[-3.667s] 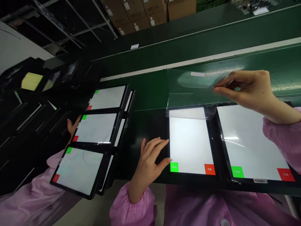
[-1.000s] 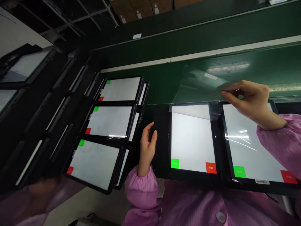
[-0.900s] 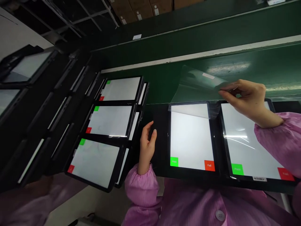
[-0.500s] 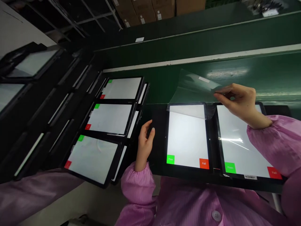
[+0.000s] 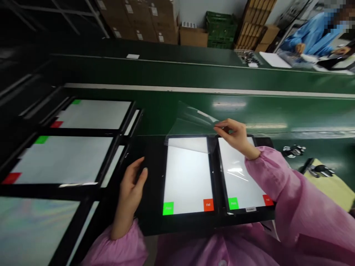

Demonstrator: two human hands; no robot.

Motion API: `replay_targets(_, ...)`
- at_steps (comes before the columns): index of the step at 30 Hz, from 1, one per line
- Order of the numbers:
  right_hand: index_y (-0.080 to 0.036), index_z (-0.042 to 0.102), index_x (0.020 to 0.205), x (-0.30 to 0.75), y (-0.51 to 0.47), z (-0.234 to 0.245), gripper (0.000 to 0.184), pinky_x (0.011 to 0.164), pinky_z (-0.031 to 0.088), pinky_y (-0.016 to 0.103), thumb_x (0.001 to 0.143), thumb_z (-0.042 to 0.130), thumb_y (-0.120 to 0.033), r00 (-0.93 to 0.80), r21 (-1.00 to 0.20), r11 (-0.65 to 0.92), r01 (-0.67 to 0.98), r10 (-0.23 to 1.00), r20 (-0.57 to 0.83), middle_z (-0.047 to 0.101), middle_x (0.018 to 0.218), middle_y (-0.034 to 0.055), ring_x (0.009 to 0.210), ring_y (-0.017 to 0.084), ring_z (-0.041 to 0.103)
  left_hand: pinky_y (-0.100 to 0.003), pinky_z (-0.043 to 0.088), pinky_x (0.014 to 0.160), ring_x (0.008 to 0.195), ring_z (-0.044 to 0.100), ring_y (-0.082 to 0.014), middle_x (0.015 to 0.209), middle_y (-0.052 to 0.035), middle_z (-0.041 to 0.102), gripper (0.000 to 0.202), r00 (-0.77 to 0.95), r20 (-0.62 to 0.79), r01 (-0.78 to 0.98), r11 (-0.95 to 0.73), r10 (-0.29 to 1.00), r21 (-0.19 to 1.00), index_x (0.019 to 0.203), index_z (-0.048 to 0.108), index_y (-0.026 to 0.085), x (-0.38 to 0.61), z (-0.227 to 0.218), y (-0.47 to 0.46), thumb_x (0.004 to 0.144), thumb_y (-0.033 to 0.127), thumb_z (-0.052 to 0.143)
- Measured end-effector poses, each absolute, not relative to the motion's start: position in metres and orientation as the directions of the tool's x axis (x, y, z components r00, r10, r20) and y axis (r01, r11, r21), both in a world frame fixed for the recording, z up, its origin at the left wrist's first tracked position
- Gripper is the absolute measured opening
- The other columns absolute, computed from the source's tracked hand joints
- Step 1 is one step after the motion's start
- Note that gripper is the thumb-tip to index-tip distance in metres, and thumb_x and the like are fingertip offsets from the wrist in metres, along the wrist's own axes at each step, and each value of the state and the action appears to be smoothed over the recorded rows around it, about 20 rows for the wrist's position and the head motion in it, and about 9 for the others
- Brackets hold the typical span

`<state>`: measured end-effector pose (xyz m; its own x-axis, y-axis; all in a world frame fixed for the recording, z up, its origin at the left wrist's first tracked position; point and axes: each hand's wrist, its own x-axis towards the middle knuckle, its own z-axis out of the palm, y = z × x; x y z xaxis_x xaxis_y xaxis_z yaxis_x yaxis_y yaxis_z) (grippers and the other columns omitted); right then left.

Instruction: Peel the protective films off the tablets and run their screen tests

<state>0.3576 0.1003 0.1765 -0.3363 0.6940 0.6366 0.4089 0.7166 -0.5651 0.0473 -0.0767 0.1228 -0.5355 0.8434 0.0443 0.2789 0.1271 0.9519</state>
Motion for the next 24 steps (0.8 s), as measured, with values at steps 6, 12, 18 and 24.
replay_targets(6,-0.031,0.077,0.081,0.356,0.104,0.178,0.01,0.047,0.049,0.029,0.087,0.077,-0.023,-0.311,-0.619,0.735,0.277,0.678,0.666,0.075,0.074,-0.0029,0.05,0.015,0.06,-0.046,0.057,0.103,0.119,0.07,-0.0297,0.125,-0.0134,0.073,0.045,-0.503,0.21,0.507,0.089,0.838,0.857,0.119,0.072,0.022,0.044,0.121,-0.082,0.096,0.06,0.061)
replay_targets(12,-0.029,0.078,0.084,0.358,0.102,0.177,0.011,0.049,0.053,0.029,0.095,0.073,-0.032,-0.349,-0.573,0.742,0.349,0.67,0.655,0.077,0.078,-0.0011,0.054,0.016,0.064,-0.044,0.034,0.124,0.126,0.063,-0.0234,0.124,-0.0089,0.073,0.023,-0.071,0.589,0.876,-0.232,0.805,0.423,0.12,0.074,0.025,0.081,0.154,-0.118,0.105,0.028,0.056)
replay_targets(18,-0.03,0.077,0.085,0.36,0.099,0.178,0.016,0.053,0.056,0.032,0.096,0.071,-0.039,-0.354,-0.605,0.698,0.384,0.716,0.602,0.077,0.08,0.0005,0.057,0.017,0.065,-0.054,-0.007,0.132,0.122,0.059,-0.0242,0.121,-0.0088,0.077,0.047,0.206,0.538,0.917,-0.354,0.818,0.187,0.115,0.078,0.024,0.14,0.167,-0.15,0.108,0.056,0.044)
replay_targets(24,-0.031,0.074,0.075,0.355,0.097,0.183,0.026,0.051,0.053,0.037,0.09,0.073,-0.052,-0.278,-0.694,0.599,0.401,0.801,0.531,0.076,0.077,0.0014,0.054,0.02,0.062,-0.049,0.021,0.133,0.11,0.066,-0.0193,0.096,-0.005,0.077,0.026,0.108,0.606,0.842,-0.397,0.788,0.366,0.095,0.074,0.021,0.111,0.169,-0.183,0.107,0.03,0.053)
